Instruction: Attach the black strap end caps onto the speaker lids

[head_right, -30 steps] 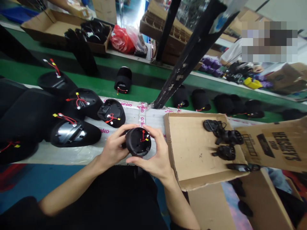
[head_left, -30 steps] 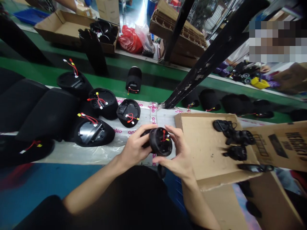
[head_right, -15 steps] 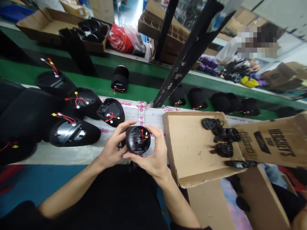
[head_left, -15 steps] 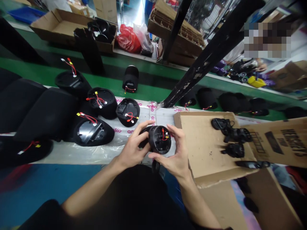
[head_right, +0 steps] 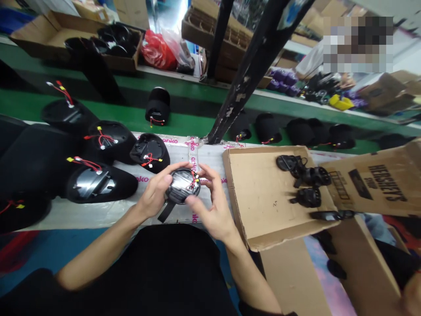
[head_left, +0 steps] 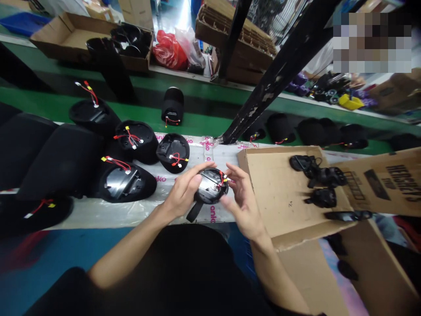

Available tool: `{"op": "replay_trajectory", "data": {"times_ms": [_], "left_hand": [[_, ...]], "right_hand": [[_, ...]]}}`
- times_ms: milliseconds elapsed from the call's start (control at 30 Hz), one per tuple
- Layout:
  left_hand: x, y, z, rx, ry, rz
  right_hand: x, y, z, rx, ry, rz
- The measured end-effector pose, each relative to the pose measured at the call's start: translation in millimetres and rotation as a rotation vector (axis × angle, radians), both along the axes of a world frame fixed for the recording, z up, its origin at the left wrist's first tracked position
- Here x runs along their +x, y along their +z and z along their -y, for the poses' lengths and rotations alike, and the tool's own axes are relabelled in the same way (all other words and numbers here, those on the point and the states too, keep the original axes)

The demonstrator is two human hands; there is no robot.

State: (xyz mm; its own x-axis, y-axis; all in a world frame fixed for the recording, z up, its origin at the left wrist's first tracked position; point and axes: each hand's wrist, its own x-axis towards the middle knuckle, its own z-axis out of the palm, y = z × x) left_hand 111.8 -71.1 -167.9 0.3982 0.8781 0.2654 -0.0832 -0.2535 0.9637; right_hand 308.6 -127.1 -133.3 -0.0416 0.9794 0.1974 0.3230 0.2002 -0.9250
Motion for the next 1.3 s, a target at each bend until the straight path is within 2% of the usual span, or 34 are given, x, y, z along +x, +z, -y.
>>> {"op": "replay_trajectory", "data": {"times_ms": [67,133,200,300,400,533,700,767,867,1000,1100,1233,1300], "left_hand": [[2,-4.2,2,0.001,-0.027,0.045],[4,-9.1,6,0.008,0.003,0.134],[6,-13.2,11,0.023,0.099,0.178],[8,-14.7,16,-0.002,0.229,0.113],[10,-10.8,21,-0.075,0.263,0.083],[9,-4.7,22,-0.088,0.299,0.033],[3,-6.3,21,0.003,0.206,0.03],[4,-9.3,22,-0.02,0.185,0.083],[8,-13.4,19,-0.115,0.253,0.115],[13,-14.0,12,-0.058,0.266,0.074],[17,-9.5,18,-0.06,0.263,0.042],[22,-7.9,34,-0.076,0.416,0.062],[20,-12.2,32,-0.072,0.446,0.086]], "right_hand": [[-4,-15.1,0,-0.015,-0.14,-0.173],[-14,-30.0,-1,-0.006,-0.231,-0.27],[-25,-40.7,-3,0.013,-0.273,-0.324],[-34,-46.7,0,0.024,-0.321,-0.381],[-34,-46.0,6,0.001,-0.319,-0.455],[-32,-44.6,12,-0.022,-0.266,-0.518],[-36,-44.6,9,0.008,-0.322,-0.465],[-38,-43.8,8,0.006,-0.326,-0.464],[-40,-42.3,8,0.003,-0.345,-0.477],[-44,-41.1,10,0.005,-0.403,-0.478],[-49,-37.4,14,0.014,-0.468,-0.401],[-55,-27.5,18,0.002,-0.481,-0.319],[-56,-22.3,17,-0.015,-0.449,-0.33]]}}
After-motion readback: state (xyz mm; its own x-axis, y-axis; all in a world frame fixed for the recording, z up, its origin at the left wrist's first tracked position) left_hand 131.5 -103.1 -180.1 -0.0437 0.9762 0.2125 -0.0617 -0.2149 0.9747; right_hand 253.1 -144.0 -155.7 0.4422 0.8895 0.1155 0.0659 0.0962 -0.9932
